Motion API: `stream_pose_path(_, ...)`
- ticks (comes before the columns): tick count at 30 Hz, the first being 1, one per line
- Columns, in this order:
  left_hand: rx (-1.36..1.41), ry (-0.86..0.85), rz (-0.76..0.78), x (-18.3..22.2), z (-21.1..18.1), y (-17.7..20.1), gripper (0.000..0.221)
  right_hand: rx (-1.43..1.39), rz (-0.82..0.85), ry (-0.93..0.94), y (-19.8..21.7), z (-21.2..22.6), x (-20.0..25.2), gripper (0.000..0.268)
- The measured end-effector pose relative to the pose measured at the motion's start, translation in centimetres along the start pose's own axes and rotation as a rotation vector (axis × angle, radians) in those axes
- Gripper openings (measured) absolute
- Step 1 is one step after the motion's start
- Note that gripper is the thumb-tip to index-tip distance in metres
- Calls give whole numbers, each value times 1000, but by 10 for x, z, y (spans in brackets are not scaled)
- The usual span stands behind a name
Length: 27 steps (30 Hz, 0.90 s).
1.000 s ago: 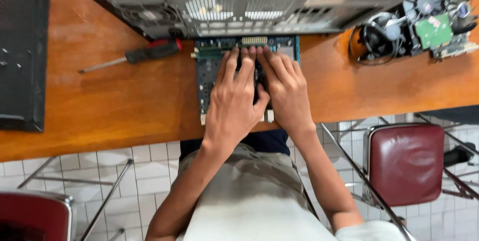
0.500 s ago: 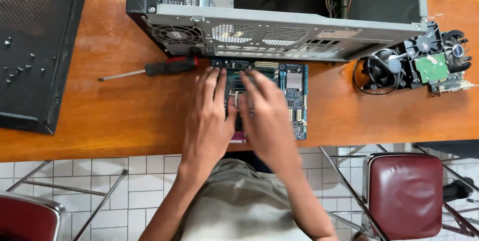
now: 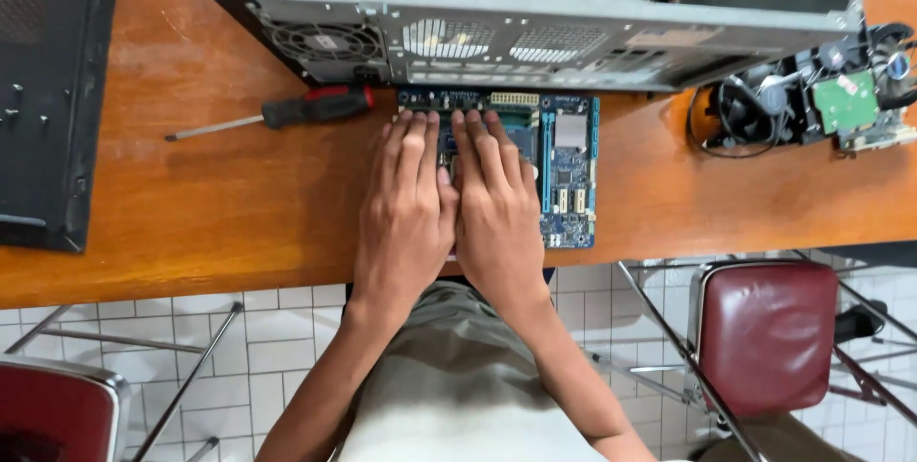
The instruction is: Installing RAM modules and a CPU cooler onto a motherboard and then placing the motherboard into a computer case.
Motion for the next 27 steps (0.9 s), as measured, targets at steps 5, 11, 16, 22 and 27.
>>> stream_pose_path(5, 55, 8, -32, 1, 3, -3, 48, 59, 2, 9, -2, -1, 1, 40)
stream_pose_path(11, 108, 8, -69, -1, 5, 2, 50, 44, 21, -18, -2, -1, 1, 43)
stream_pose_path(16, 95, -1, -68, -1, 4, 2, 52, -3, 29, -38, 1, 1, -1, 44)
stream_pose_path(22, 74, -2, -79, -1, 3, 0, 56, 5, 24, -32, -4, -4, 3, 46)
stream_pose_path(27, 79, 9, -87, 0, 3, -3, 58, 1, 24, -29, -6, -7, 5, 50)
Point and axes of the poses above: each hand's wrist, its own x-axis away from the middle knuckle, its own y-axis out of the back of the hand, z = x × y, the point moved 5 cm from there along -x, towards the middle knuckle, and after that the axes turned 11 degrees about -x, right-handed, at the moved point
